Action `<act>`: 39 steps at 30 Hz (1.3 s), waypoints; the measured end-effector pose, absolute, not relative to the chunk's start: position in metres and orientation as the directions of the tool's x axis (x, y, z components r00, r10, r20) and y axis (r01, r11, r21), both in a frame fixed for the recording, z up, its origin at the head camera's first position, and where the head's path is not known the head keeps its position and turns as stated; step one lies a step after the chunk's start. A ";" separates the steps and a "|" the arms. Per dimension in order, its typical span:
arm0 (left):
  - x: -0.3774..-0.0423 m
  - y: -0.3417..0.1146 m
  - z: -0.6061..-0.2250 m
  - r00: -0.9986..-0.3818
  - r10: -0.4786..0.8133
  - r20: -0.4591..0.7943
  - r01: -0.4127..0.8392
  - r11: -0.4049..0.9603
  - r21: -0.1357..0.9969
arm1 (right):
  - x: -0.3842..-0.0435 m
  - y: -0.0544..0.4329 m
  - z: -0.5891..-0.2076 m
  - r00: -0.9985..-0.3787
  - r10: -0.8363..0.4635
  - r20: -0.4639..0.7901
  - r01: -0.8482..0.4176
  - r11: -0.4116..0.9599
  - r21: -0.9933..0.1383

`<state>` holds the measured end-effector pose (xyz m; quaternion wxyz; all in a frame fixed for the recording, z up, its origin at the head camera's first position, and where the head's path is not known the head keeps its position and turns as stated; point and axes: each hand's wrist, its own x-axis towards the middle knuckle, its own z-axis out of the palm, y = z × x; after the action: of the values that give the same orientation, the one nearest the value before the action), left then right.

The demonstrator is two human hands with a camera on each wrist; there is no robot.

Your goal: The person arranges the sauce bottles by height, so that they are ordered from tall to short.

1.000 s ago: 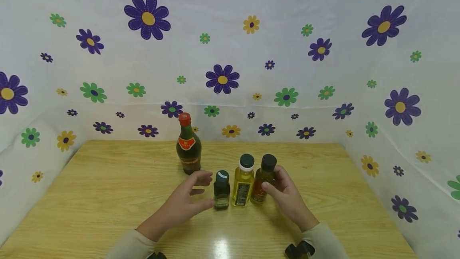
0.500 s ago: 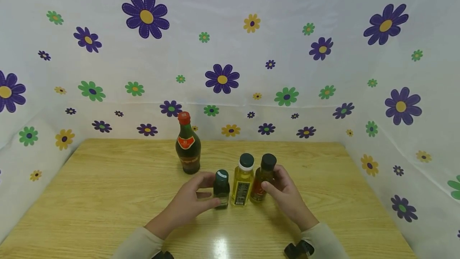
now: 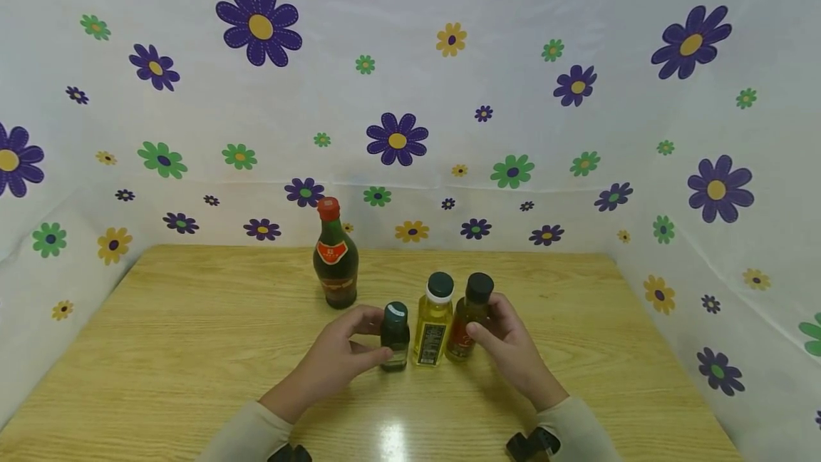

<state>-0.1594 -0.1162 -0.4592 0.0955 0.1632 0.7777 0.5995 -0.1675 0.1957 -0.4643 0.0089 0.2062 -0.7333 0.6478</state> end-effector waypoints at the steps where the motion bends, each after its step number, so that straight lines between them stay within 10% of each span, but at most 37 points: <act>1: -0.159 -0.116 -0.459 -0.929 0.367 0.045 0.139 0.232 0.963 | -0.168 0.196 -0.464 -0.915 -0.291 0.281 -0.315 0.076 -0.946; 39: -0.158 -0.118 -0.461 -0.924 0.381 0.019 0.135 0.280 0.950 | -0.183 0.226 -0.395 -0.841 -0.426 0.334 -0.452 0.214 -0.866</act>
<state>-0.1585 -0.1177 -0.4612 0.1066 0.1626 0.7930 0.5774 -0.1825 0.2261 -0.3953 0.0116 0.2821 -0.7790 0.5599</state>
